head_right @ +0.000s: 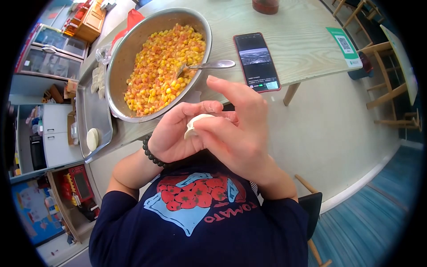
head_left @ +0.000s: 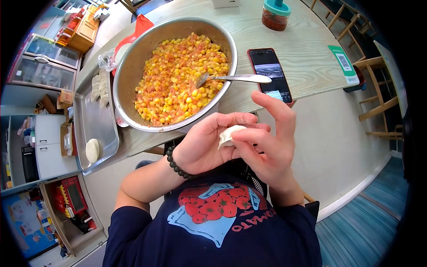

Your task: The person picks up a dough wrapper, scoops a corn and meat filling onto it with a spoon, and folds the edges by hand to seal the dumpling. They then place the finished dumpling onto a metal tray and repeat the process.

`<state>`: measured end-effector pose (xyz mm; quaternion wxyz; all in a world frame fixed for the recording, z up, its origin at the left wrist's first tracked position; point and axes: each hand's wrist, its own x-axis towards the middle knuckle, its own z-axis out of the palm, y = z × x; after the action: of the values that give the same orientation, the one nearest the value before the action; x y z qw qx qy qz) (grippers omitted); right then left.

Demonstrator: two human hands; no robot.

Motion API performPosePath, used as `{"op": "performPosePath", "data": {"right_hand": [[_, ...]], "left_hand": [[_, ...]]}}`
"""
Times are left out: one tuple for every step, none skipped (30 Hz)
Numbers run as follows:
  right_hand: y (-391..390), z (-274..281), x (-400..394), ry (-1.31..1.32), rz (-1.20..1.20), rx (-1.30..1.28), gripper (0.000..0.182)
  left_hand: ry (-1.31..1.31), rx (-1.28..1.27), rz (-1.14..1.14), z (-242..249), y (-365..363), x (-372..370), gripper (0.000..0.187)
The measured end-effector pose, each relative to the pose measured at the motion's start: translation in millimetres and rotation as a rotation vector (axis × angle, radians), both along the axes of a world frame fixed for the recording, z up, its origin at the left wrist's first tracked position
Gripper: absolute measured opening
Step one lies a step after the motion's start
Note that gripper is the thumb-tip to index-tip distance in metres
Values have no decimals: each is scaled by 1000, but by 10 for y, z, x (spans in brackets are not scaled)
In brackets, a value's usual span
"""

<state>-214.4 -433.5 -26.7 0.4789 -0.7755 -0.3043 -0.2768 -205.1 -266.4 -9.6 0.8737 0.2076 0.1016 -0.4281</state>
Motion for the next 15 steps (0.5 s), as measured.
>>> {"op": "performPosePath", "data": {"right_hand": [[17,57,-16,52,-27,-7,27],[27,92,-31,105,-55,-14,26],[26,97,-41,103,-55,-13,26],[26,98,-50,100,-103,-3,25],[25,94,-51,96,-151,7,24],[18,74,-49,94,-150,8,24],[4,40,-49,62,-170,-17,23],[-6,11,-50,31,-192,-42,23],[-10,-12,-52,29,-195,-41,23],[-16,-30,-54,28,-196,-50,21],[-20,-33,-53,28,-196,-58,18],[-21,-20,-51,24,-196,-58,18],[-17,-2,-49,17,-202,-62,18],[-13,14,-48,10,-208,-66,17],[-4,29,-48,6,-205,-67,17]], "left_hand": [[-28,-44,-9,-36,6,1,37],[-57,-88,-18,-68,11,4,39],[-59,-87,-19,-94,15,3,39],[-110,-146,0,-121,20,-5,42],[-162,-206,19,-132,20,-12,45],[-165,-205,20,-123,8,-16,45],[-165,-175,77,-106,-12,-20,46],[-165,-146,133,-93,-30,-24,48],[-167,-146,130,-90,-47,-30,48],[-180,-85,149,-85,-63,-38,47],[-194,-25,169,-76,-73,-40,45],[-197,-26,170,-51,-69,-36,45],[-196,-2,140,-16,-56,-30,45],[-195,22,111,8,-46,-27,45],[-198,21,115,19,-41,-29,45]]}}
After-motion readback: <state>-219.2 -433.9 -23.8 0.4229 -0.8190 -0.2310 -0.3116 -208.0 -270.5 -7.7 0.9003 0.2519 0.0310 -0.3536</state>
